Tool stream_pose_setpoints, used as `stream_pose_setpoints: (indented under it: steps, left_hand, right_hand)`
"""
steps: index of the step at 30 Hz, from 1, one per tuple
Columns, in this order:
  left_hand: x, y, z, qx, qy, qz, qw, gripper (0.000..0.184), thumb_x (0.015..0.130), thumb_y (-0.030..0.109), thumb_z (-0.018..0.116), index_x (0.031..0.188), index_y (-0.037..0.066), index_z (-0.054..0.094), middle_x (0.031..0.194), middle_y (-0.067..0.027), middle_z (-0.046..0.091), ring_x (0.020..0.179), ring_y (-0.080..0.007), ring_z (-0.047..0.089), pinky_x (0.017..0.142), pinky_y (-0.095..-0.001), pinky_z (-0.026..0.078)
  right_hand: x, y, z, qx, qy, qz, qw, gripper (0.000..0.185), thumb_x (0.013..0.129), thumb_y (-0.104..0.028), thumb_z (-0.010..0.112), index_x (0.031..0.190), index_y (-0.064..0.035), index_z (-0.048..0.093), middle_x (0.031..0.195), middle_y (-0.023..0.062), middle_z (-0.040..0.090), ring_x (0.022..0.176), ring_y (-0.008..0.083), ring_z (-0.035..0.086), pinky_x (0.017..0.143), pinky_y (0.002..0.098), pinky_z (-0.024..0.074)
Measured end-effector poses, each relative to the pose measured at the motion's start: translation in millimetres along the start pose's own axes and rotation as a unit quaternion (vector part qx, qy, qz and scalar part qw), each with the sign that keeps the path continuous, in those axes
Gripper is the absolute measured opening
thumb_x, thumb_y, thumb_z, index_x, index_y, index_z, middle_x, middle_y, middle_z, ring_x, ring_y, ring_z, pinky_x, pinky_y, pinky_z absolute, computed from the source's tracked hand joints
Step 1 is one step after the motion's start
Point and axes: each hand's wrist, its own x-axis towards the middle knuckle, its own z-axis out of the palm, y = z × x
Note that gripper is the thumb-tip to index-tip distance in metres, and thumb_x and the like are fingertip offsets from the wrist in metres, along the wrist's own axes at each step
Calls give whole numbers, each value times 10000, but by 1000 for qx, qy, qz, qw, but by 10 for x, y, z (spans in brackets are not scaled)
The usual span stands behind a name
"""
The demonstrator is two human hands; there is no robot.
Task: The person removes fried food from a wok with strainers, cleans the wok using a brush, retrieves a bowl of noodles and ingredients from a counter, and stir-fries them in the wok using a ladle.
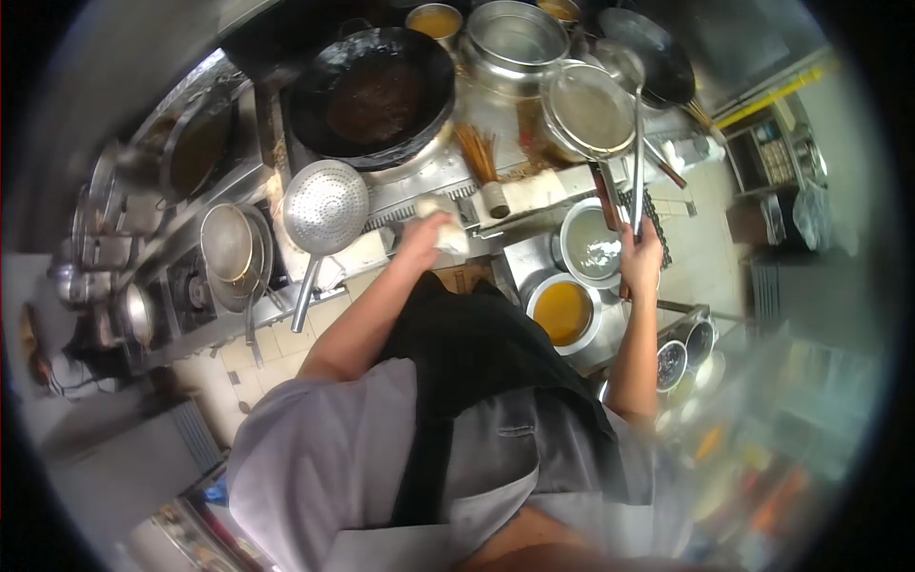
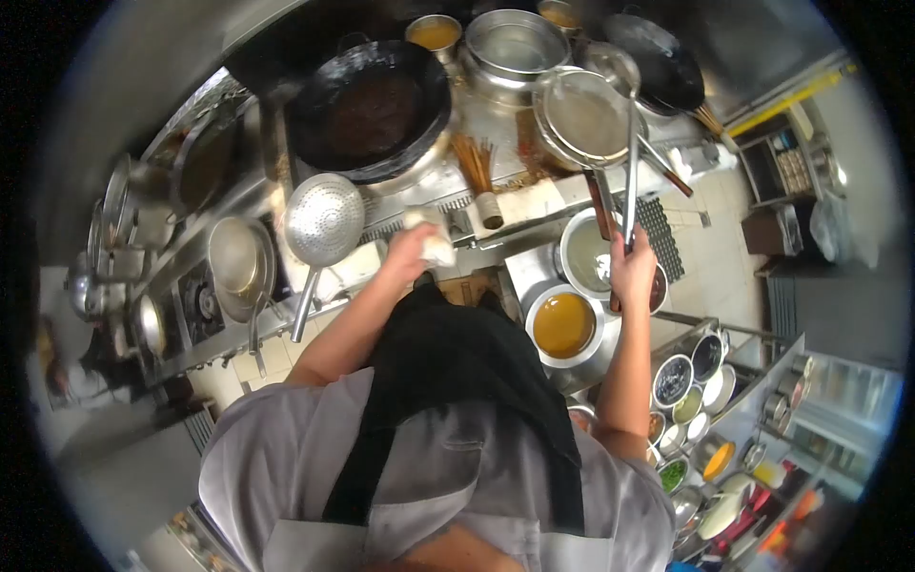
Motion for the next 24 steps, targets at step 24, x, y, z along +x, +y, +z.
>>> stream_pose_setpoints:
  steps: [24]
  left_hand:
    - [1281, 1406, -516, -211, 18, -202, 956, 233, 905, 273, 499, 1040, 119, 608, 996, -62, 679, 931, -280, 654, 883, -488, 482]
  right_hand:
    - [1639, -3169, 3271, -149, -240, -172, 944, 286, 875, -110, 540, 1110, 18, 641, 1123, 274, 648, 1066, 399, 638, 925, 451, 520]
